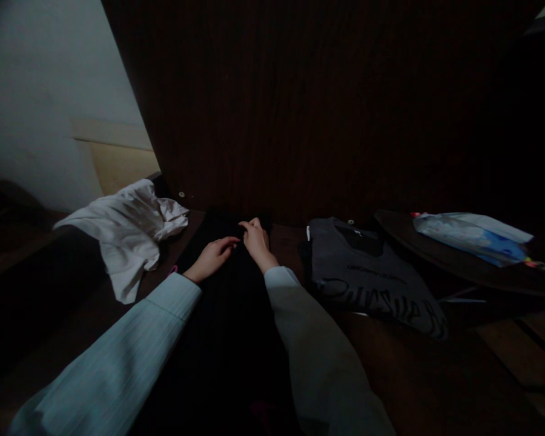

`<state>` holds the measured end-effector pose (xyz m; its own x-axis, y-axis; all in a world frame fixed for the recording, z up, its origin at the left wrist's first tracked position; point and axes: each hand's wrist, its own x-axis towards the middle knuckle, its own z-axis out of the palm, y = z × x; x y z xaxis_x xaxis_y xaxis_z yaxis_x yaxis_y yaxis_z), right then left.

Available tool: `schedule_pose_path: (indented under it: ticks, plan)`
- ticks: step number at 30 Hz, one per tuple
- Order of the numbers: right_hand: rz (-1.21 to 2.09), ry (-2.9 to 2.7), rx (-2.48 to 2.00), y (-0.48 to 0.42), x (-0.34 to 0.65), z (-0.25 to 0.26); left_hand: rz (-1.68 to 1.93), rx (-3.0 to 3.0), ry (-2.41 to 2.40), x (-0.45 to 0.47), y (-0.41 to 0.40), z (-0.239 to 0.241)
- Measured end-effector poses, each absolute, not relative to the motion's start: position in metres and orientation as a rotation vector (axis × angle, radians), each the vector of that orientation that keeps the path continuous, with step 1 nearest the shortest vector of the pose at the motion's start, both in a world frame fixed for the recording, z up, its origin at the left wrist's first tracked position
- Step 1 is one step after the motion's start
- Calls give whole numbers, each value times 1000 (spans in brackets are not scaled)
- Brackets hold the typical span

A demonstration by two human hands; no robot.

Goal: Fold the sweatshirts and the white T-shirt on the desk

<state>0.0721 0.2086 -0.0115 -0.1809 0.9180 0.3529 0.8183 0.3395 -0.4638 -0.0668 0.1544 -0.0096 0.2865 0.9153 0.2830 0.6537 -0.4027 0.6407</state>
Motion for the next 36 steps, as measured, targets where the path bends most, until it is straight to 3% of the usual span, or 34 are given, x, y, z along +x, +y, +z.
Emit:
schedule_pose_path:
  ticks: [12,20,27,32,36]
  plan:
    - [491,-1986,-1887,240,60,12,1286,1732,1426,-73,162,-14]
    - [325,-1735,-2052,231,42,9,1302,1483,1351,-77,171,-18]
    - [16,-1778,-1807,217,38,-1,752,2182,1796,-77,142,11]
    - [-10,-1869,-1828,218,34,-2,95,2210,1860,-74,126,32]
    - [48,-1893,-1836,218,34,-3,-42,2238,1881,-68,119,39]
